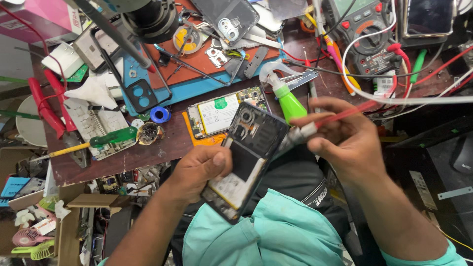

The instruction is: The person cleans the back of a smartphone with a spray bottle and cloth, then removes the back cover to expose the internal components. They use a soldering iron to heat the edges of the battery area while holding the phone steady.

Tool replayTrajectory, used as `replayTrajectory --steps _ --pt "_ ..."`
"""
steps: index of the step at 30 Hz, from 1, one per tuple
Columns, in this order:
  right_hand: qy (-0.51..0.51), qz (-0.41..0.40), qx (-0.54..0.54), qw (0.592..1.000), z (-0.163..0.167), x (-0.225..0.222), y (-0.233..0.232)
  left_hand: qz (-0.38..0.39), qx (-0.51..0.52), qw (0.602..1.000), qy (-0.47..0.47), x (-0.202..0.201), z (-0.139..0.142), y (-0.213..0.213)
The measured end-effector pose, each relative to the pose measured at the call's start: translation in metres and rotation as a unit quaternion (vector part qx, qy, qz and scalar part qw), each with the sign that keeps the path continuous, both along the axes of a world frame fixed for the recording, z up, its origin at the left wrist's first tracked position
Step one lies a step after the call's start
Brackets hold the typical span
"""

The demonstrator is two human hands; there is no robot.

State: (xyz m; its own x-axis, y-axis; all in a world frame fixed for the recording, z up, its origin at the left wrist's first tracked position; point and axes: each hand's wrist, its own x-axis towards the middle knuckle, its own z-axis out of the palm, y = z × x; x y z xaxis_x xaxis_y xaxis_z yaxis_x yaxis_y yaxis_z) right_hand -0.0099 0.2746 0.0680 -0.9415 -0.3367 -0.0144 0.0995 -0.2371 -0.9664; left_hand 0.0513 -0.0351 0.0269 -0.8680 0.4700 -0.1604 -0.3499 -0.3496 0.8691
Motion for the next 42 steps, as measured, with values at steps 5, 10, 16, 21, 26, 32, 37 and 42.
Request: replayTrajectory --steps 5,10,16,21,26,32,37,42 --pt "-0.117 0.117 -0.086 0.983 -0.035 0.005 -0.029 0.012 -0.032 0.994 0.107 -0.005 0.016 0.019" --pt "-0.142 0.08 -0.033 0.986 -0.047 0.006 -0.04 0.09 -0.114 0.983 0.113 0.006 0.038 0.015" --pt "0.102 -0.043 -0.034 0.993 -0.009 -0.005 -0.03 0.309 -0.336 0.877 0.151 0.02 0.062 -0.008" --pt "0.239 -0.117 -0.009 0.964 -0.004 0.009 -0.049 0.395 -0.415 0.803 0.165 0.017 0.062 -0.014" --pt "0.355 -0.038 0.1 0.929 -0.017 0.022 -0.065 0.417 -0.403 0.789 0.204 0.013 0.049 -0.009" --pt "0.37 0.0 0.136 0.919 -0.017 0.019 -0.069 0.412 -0.418 0.781 0.214 0.011 0.044 -0.014" --pt "0.372 -0.005 0.144 0.917 -0.017 0.021 -0.069 0.417 -0.412 0.785 0.2 0.011 0.044 -0.015" --pt "0.373 -0.014 0.14 0.917 -0.021 0.022 -0.069 0.416 -0.404 0.791 0.196 0.011 0.043 -0.015"
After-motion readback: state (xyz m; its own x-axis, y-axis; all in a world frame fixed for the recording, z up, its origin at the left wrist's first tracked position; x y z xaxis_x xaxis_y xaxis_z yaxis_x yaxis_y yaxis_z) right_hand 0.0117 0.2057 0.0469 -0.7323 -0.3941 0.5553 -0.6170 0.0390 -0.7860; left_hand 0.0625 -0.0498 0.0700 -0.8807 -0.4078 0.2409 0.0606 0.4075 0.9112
